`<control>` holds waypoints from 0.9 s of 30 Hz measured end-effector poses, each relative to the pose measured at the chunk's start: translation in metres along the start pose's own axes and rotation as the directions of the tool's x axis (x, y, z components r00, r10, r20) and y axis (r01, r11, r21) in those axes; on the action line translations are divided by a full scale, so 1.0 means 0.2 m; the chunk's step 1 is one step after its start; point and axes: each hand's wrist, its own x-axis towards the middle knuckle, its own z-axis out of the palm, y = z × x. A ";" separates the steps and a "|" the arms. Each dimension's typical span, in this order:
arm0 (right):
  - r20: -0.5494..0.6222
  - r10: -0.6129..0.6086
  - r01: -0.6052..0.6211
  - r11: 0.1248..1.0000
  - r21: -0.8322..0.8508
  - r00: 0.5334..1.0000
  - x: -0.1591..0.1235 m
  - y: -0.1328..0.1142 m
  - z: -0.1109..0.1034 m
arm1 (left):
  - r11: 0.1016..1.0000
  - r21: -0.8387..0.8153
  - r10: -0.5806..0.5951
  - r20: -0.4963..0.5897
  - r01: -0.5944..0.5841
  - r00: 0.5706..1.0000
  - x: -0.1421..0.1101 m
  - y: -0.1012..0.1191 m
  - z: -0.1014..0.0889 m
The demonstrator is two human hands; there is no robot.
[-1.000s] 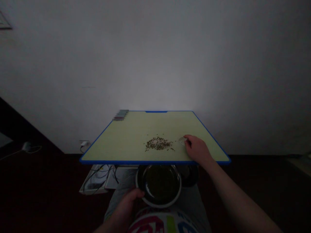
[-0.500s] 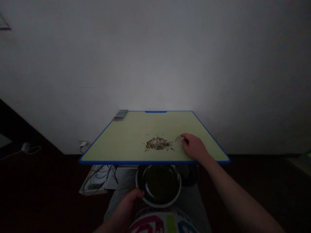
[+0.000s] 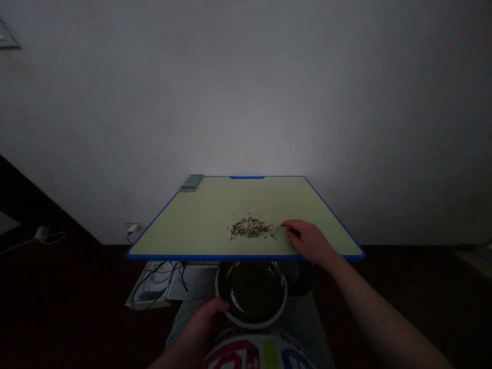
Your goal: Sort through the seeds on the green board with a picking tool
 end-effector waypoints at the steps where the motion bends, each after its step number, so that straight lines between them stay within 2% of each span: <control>1: 0.003 -0.004 0.004 1.000 0.005 1.000 0.00 0.00 0.00 | 1.000 -0.001 0.002 0.000 -0.002 1.000 0.00 0.00 0.00; 9: -0.063 0.087 -0.091 0.994 -0.058 0.994 0.01 0.02 0.02 | 1.000 -0.009 -0.005 -0.045 0.005 0.999 0.01 -0.01 -0.02; 15: -0.008 0.021 -0.022 1.000 -0.022 1.000 0.02 -0.02 0.03 | 1.000 -0.008 -0.005 -0.048 0.005 0.999 0.01 -0.01 -0.02; 21: -0.017 0.020 -0.019 1.000 0.006 1.000 0.01 -0.06 0.04 | 0.999 -0.009 -0.045 0.001 0.045 0.999 -0.01 0.00 0.00; 27: -0.003 0.004 -0.004 1.000 0.022 1.000 0.02 -0.08 0.07 | 0.998 0.016 -0.054 -0.027 0.055 0.998 -0.02 0.00 -0.01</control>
